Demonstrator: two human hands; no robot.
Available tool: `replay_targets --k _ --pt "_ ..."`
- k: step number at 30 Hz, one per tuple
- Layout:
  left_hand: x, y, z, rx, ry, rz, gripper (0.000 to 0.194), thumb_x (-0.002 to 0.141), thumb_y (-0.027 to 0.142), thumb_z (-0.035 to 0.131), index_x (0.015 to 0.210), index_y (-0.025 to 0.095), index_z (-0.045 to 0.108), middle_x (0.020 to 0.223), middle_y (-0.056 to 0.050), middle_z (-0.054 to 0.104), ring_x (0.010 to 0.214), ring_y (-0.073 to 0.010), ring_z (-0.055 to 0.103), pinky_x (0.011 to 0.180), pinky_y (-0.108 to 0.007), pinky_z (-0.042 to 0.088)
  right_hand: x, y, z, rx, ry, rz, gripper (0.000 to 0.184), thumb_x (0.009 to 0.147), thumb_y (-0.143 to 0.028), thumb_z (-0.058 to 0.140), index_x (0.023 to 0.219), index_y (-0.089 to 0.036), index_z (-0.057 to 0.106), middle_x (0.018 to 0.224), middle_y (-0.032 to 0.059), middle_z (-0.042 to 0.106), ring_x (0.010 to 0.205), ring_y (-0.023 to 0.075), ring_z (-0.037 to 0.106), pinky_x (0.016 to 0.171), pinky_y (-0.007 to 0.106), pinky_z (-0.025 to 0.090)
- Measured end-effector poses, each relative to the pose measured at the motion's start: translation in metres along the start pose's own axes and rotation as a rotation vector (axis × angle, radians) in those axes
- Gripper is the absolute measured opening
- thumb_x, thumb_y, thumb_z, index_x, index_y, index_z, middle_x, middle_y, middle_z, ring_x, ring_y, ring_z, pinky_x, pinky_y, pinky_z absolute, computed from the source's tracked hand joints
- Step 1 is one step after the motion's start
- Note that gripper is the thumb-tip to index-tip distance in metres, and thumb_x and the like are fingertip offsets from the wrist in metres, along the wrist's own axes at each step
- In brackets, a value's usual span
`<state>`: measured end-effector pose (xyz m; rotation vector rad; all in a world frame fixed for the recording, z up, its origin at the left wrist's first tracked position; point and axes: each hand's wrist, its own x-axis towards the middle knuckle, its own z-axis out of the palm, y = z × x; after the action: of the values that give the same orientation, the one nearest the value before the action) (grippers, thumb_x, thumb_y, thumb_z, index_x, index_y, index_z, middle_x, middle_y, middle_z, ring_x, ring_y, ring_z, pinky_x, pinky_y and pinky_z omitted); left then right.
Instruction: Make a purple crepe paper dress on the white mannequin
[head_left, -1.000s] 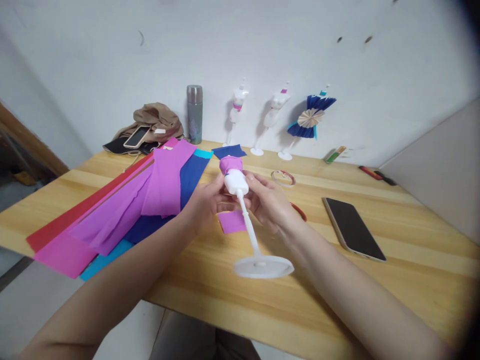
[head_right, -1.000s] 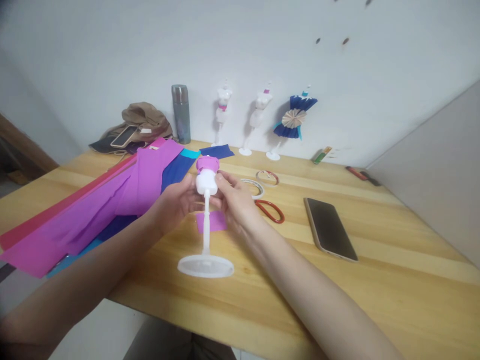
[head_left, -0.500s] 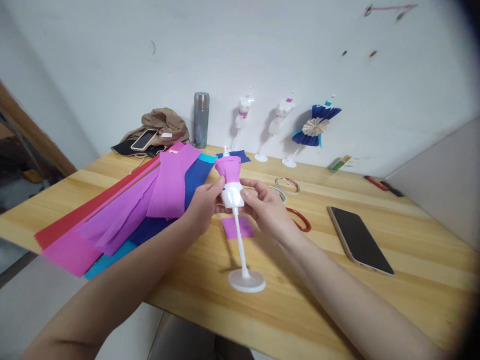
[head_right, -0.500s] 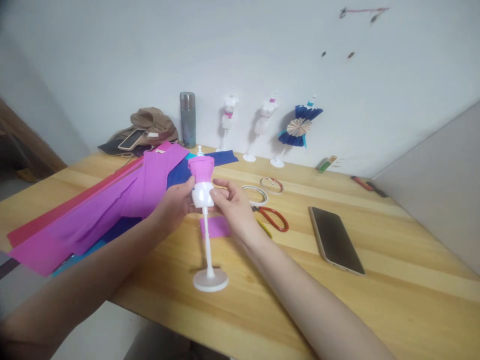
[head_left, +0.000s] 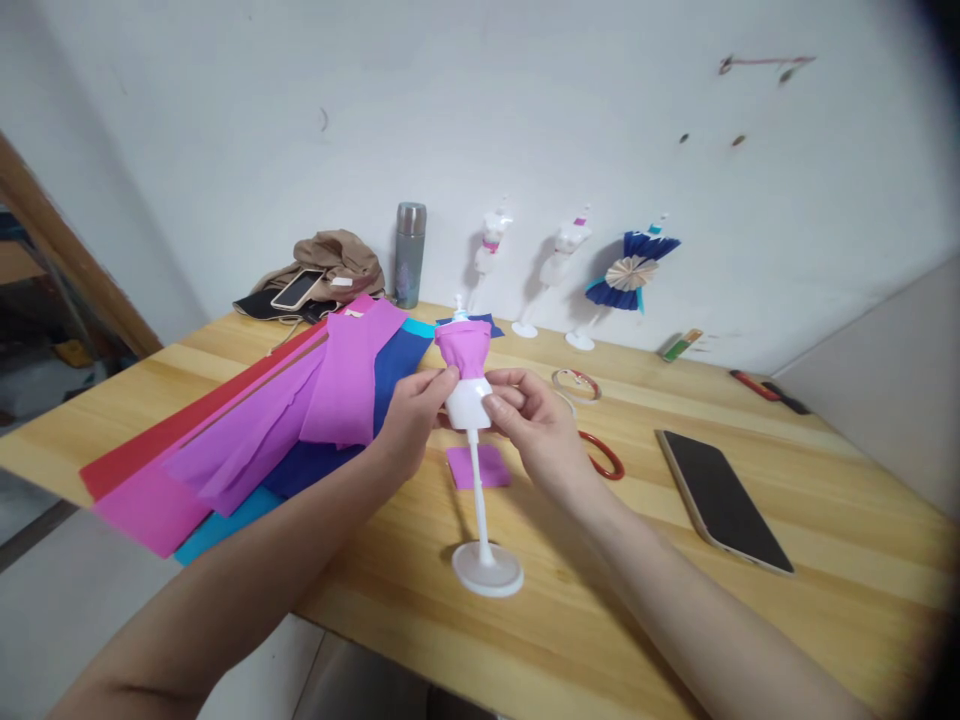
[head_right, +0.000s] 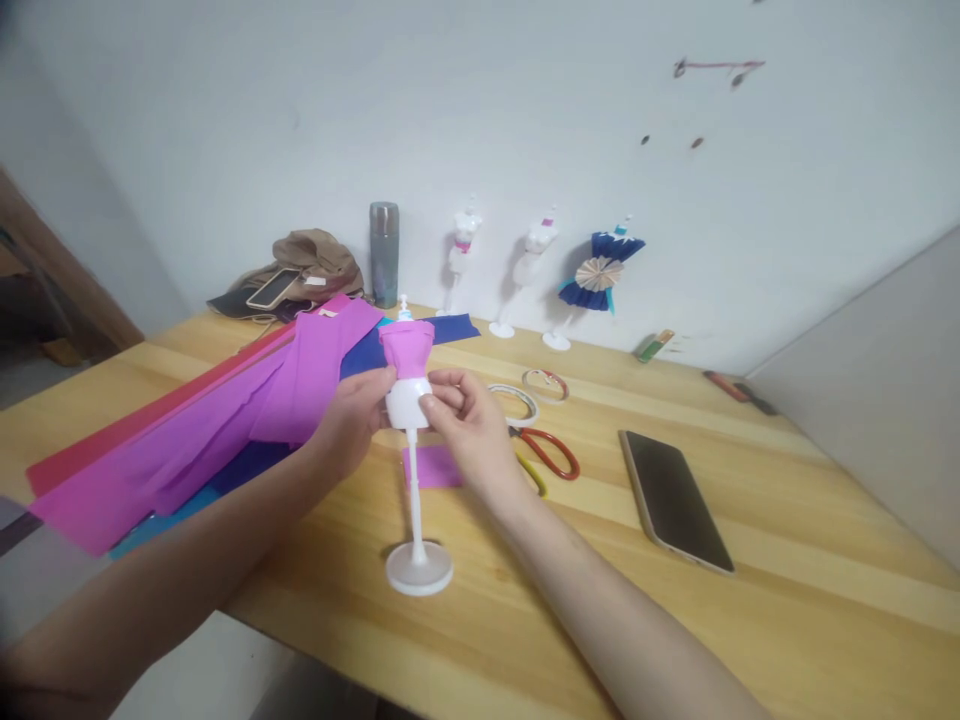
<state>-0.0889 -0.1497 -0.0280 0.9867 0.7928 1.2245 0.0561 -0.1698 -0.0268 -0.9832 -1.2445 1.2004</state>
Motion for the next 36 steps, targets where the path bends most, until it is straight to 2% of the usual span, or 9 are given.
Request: replay_targets --k 8,17,20,23,25,28,30,33,36 --pt "0.005 -0.003 -0.004 -0.061 -0.057 0.05 0.052 0.078 0.052 0.071 0.108 0.009 0.067 0.099 -0.015 0.072 0.084 -0.0226 0.068 0.066 -0.031 0.056 0.003 -0.018 -0.014 0.051 -0.005 -0.174 0.042 0.075 -0.035 0.082 0.111 -0.03 0.061 0.102 0.0039 0.077 0.094 0.0247 0.073 0.089 0.046 0.057" --pt "0.009 -0.005 -0.006 0.04 0.102 -0.048 0.029 0.083 0.038 0.067 0.089 0.009 0.068 0.079 -0.011 0.071 0.059 -0.013 0.063 0.05 -0.023 0.048 0.009 -0.038 -0.037 0.072 0.064 -0.406 0.038 0.078 -0.035 0.081 0.113 -0.032 0.067 0.087 -0.0013 0.076 0.069 0.016 0.07 0.06 0.031 0.058" --pt "0.019 -0.012 -0.014 0.312 0.144 0.002 0.018 0.085 0.026 0.06 0.092 0.012 0.069 0.086 -0.011 0.073 0.065 -0.0142 0.065 0.055 -0.024 0.051 0.016 -0.04 -0.047 0.056 0.188 -0.49 0.042 0.072 -0.028 0.083 0.111 -0.028 0.069 0.085 -0.0014 0.075 0.069 0.0139 0.068 0.059 0.028 0.055" --pt "0.032 -0.024 -0.026 0.798 0.095 0.223 0.028 0.083 0.02 0.06 0.107 0.014 0.07 0.109 -0.014 0.074 0.097 -0.0238 0.07 0.086 -0.039 0.057 0.024 -0.042 -0.061 0.002 0.346 -0.551 0.041 0.07 -0.023 0.082 0.11 -0.026 0.069 0.086 0.0005 0.076 0.07 0.0145 0.066 0.06 0.029 0.053" --pt "0.04 -0.035 -0.034 1.076 -0.07 0.425 0.042 0.083 0.022 0.061 0.124 0.016 0.065 0.132 -0.014 0.067 0.125 -0.0292 0.06 0.109 -0.048 0.046 0.027 -0.043 -0.067 -0.029 0.421 -0.555 0.041 0.071 -0.024 0.081 0.11 -0.027 0.069 0.092 0.002 0.076 0.078 0.018 0.069 0.064 0.033 0.056" --pt "0.047 -0.049 -0.037 1.352 -0.373 0.571 0.056 0.087 0.023 0.056 0.143 0.02 0.051 0.154 -0.011 0.049 0.148 -0.0301 0.037 0.121 -0.052 0.03 0.028 -0.041 -0.072 -0.044 0.455 -0.545 0.039 0.073 -0.024 0.08 0.11 -0.032 0.068 0.098 0.0011 0.076 0.093 0.0226 0.07 0.075 0.041 0.059" --pt "0.048 -0.054 -0.034 1.478 -0.505 0.576 0.052 0.09 0.022 0.053 0.142 0.02 0.052 0.152 -0.01 0.052 0.149 -0.0311 0.033 0.121 -0.053 0.028 0.03 -0.037 -0.072 -0.032 0.437 -0.537 0.036 0.075 -0.024 0.078 0.108 -0.035 0.068 0.101 -0.0005 0.076 0.099 0.0238 0.069 0.083 0.045 0.059" --pt "0.044 -0.052 -0.024 1.648 -0.584 0.53 0.03 0.096 0.023 0.047 0.115 0.018 0.07 0.123 -0.011 0.069 0.128 -0.0282 0.054 0.111 -0.046 0.039 0.035 -0.026 -0.07 -0.007 0.395 -0.514 0.036 0.074 -0.026 0.078 0.107 -0.036 0.066 0.105 -0.001 0.076 0.108 0.0257 0.068 0.091 0.048 0.057" --pt "0.036 -0.041 -0.02 1.842 -0.374 0.415 0.028 0.096 0.019 0.043 0.096 0.018 0.071 0.101 -0.01 0.072 0.106 -0.0252 0.062 0.1 -0.042 0.044 0.042 -0.011 -0.066 0.034 0.335 -0.494 0.04 0.074 -0.031 0.078 0.11 -0.034 0.063 0.108 -0.0003 0.076 0.111 0.0259 0.068 0.095 0.048 0.056"
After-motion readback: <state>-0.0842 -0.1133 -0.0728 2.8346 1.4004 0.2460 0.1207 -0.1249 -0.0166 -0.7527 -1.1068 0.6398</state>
